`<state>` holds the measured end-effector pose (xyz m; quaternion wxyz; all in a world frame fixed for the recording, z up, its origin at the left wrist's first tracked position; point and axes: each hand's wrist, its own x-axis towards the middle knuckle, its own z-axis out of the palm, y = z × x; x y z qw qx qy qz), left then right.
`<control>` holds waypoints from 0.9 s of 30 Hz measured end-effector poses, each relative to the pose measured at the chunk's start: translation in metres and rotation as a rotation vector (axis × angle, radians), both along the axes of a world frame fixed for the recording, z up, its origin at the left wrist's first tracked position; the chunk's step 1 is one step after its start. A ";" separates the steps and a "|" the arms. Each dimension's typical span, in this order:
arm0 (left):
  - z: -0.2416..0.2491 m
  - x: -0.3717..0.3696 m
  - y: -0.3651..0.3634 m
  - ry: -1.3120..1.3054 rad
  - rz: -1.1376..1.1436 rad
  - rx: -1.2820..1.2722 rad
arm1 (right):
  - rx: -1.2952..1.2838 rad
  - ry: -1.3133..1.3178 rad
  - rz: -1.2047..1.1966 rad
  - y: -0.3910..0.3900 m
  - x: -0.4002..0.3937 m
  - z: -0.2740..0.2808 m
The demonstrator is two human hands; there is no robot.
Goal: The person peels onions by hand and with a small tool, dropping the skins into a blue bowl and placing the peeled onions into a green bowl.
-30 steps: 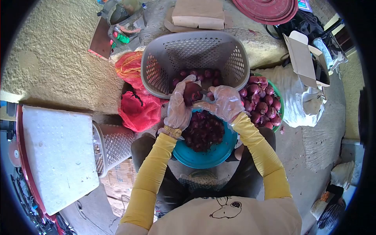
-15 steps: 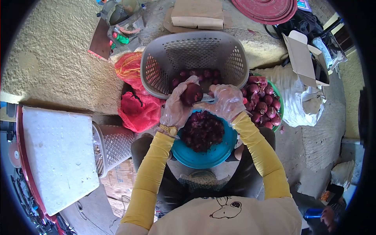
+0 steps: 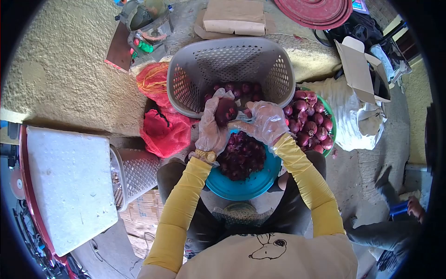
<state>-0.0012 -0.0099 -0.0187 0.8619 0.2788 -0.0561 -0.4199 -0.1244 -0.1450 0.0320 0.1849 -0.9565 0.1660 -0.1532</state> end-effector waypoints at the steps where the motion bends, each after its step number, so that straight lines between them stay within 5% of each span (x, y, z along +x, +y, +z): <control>1: 0.001 0.000 0.000 0.002 0.002 -0.029 | 0.018 0.019 -0.002 0.001 0.000 0.002; 12: 0.017 -0.010 -0.005 -0.014 0.088 -0.106 | 0.292 0.088 -0.100 0.004 0.005 0.015; 20: 0.022 0.007 0.004 0.033 -0.121 0.093 | -0.113 0.001 -0.059 -0.002 -0.002 -0.005; 27: 0.004 0.013 0.004 -0.087 -0.088 0.067 | -0.073 0.118 -0.054 0.004 0.003 0.011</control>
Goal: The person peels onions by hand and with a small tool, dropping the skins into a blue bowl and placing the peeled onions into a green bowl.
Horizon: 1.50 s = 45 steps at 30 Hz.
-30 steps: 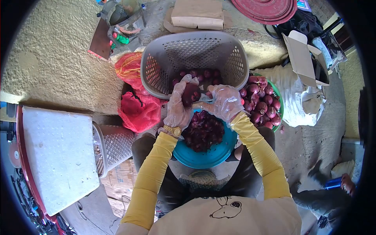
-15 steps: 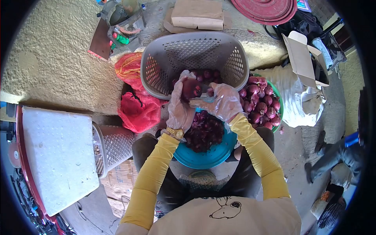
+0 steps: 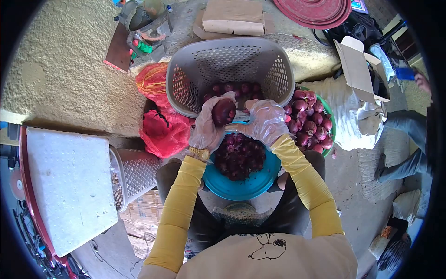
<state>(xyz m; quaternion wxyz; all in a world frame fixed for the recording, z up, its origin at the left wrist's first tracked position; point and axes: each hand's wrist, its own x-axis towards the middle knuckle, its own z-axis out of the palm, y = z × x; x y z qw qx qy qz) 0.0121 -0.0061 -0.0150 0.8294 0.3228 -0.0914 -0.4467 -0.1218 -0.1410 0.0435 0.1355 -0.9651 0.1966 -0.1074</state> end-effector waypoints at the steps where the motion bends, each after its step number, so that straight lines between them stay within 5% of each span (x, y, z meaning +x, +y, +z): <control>1: 0.003 -0.001 0.001 0.022 -0.001 0.057 | 0.009 0.054 -0.003 -0.001 0.001 0.000; 6: 0.000 -0.008 0.003 0.062 0.011 0.086 | 0.005 0.131 -0.010 0.002 0.003 0.002; 9: -0.003 -0.011 0.002 -0.245 0.065 0.096 | 0.038 0.073 0.027 0.001 0.002 0.002; 11: -0.004 -0.011 -0.005 0.137 0.132 -0.023 | 0.017 0.015 0.075 0.001 0.001 0.007; 15: -0.001 -0.011 -0.005 0.200 0.093 -0.050 | 0.057 -0.013 0.048 0.004 0.001 0.014; 18: -0.026 -0.009 -0.007 0.074 0.171 0.010 | 0.091 -0.068 0.042 0.005 0.000 0.023; 20: -0.049 -0.003 -0.007 -0.312 0.247 0.188 | 0.127 -0.038 0.026 0.007 0.001 0.026; 45: -0.031 -0.012 -0.009 -0.260 0.268 0.137 | 0.153 -0.045 0.032 0.008 0.004 0.012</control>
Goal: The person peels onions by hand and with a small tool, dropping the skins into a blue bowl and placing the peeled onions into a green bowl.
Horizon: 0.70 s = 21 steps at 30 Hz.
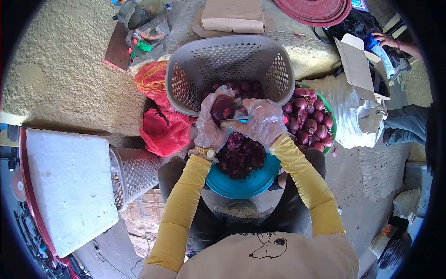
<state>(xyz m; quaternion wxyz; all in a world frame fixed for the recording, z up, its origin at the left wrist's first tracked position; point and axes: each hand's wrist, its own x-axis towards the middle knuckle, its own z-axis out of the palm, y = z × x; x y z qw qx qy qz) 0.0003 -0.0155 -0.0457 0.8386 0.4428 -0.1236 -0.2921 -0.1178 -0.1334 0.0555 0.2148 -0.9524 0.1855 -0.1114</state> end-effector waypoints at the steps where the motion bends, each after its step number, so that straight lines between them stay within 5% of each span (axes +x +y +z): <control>1: 0.005 -0.002 -0.001 0.017 0.001 -0.059 | -0.018 0.008 -0.012 0.001 0.000 -0.001; 8: 0.038 -0.002 0.005 0.427 -0.143 -0.349 | 0.040 -0.054 -0.073 0.011 0.003 -0.011; 18: 0.047 -0.004 -0.003 0.293 -0.152 -0.290 | 0.134 -0.059 -0.104 0.000 0.003 -0.008; 21: 0.053 -0.003 -0.002 0.330 -0.197 -0.221 | -0.022 -0.023 -0.105 -0.004 -0.001 -0.013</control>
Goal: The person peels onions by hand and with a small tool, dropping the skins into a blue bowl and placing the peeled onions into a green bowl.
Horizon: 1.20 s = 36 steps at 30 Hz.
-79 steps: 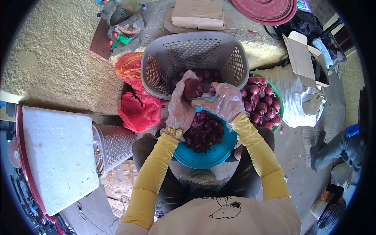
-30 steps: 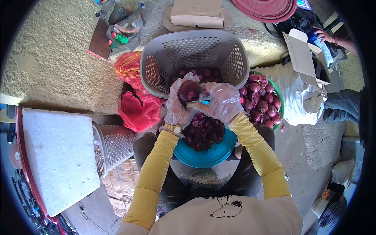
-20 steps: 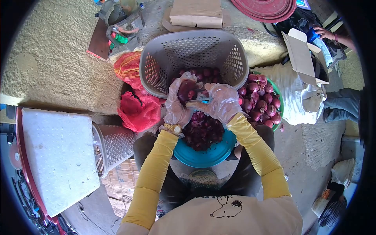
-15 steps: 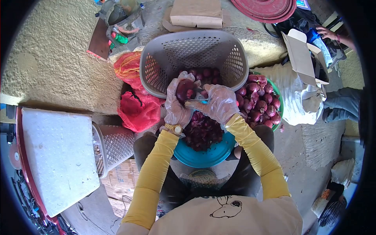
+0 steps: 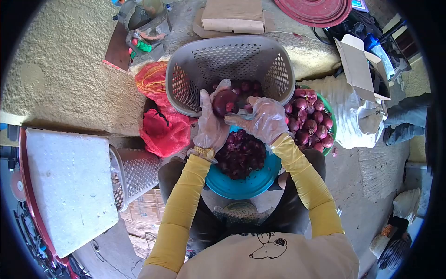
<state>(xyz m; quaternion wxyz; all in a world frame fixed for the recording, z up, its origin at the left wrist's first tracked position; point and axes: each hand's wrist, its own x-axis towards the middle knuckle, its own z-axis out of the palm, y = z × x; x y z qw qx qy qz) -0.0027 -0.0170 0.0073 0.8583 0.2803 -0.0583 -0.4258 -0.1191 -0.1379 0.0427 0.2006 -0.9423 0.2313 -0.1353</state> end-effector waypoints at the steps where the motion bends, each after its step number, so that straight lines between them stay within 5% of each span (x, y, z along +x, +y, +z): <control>1: -0.005 0.001 0.000 -0.003 -0.019 0.011 | -0.081 -0.086 0.009 -0.002 -0.001 -0.008; 8: -0.012 0.020 0.010 0.017 -0.200 0.074 | -0.143 0.007 0.132 -0.002 -0.004 0.006; 18: -0.025 0.009 0.003 -0.009 -0.063 0.112 | -0.027 0.112 0.123 0.004 0.001 0.015; 20: -0.060 0.009 -0.003 -0.571 0.188 0.292 | -0.031 0.070 0.113 0.005 0.001 0.014; 21: -0.047 0.007 -0.002 -0.570 0.188 0.291 | -0.032 0.071 0.113 0.006 0.001 0.012; 23: -0.009 0.001 0.000 0.075 0.013 0.037 | 0.002 -0.016 0.079 0.008 0.001 0.003; 36: -0.006 -0.008 -0.004 0.152 0.119 -0.042 | -0.051 -0.129 0.052 0.002 0.000 0.002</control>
